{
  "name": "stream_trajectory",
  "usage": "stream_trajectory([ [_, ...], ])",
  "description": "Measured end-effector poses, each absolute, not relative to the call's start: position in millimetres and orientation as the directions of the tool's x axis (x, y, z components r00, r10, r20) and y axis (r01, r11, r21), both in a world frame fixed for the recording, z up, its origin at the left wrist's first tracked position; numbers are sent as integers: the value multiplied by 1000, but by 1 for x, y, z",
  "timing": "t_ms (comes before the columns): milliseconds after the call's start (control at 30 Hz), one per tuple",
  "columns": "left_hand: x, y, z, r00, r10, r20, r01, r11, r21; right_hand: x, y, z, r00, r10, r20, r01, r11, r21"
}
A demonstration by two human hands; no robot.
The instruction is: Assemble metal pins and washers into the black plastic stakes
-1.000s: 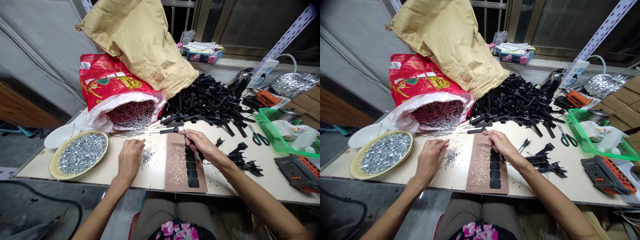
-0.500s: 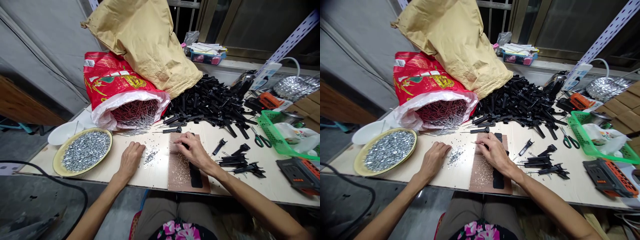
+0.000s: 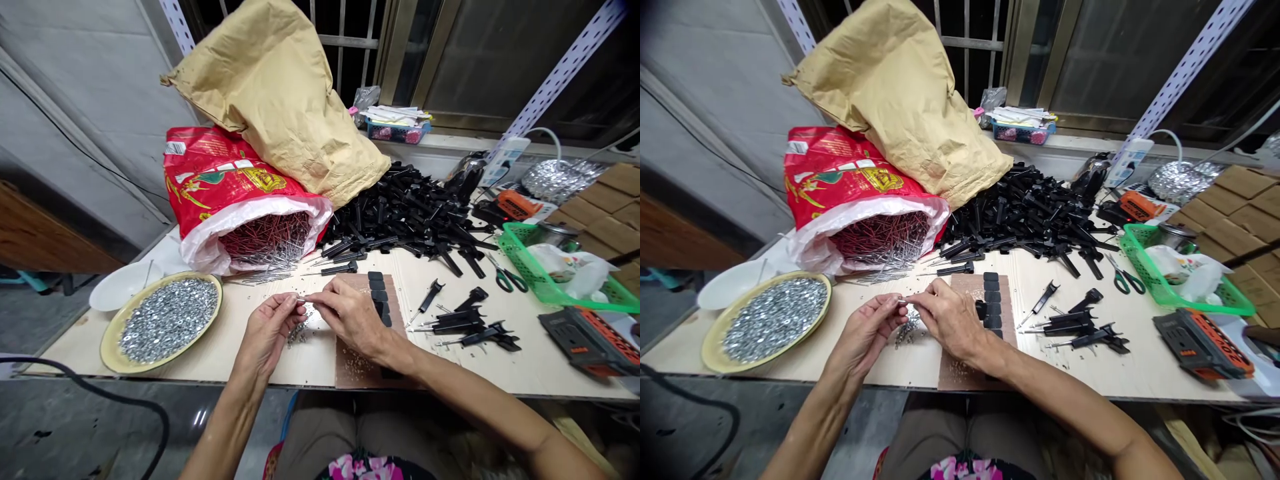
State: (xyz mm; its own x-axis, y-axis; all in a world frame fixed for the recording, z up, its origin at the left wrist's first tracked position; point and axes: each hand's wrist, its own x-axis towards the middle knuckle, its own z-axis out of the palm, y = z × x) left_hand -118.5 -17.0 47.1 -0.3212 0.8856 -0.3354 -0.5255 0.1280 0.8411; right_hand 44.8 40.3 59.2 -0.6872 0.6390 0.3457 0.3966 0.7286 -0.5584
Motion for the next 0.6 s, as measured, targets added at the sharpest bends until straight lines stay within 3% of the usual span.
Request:
stream_trajectory([
  [233, -108, -17, 51, -350, 904, -245, -478, 53, 877, 50, 37, 64, -662, 680, 314, 465, 703, -538],
  [433, -109, -22, 47, -384, 908, -168, -330, 35, 943, 54, 33, 67, -649, 690, 320, 543, 715, -440],
  [600, -108, -20, 46, -352, 915, -199, -319, 82, 944, 55, 31, 65, -617, 705, 351, 603, 709, -365],
])
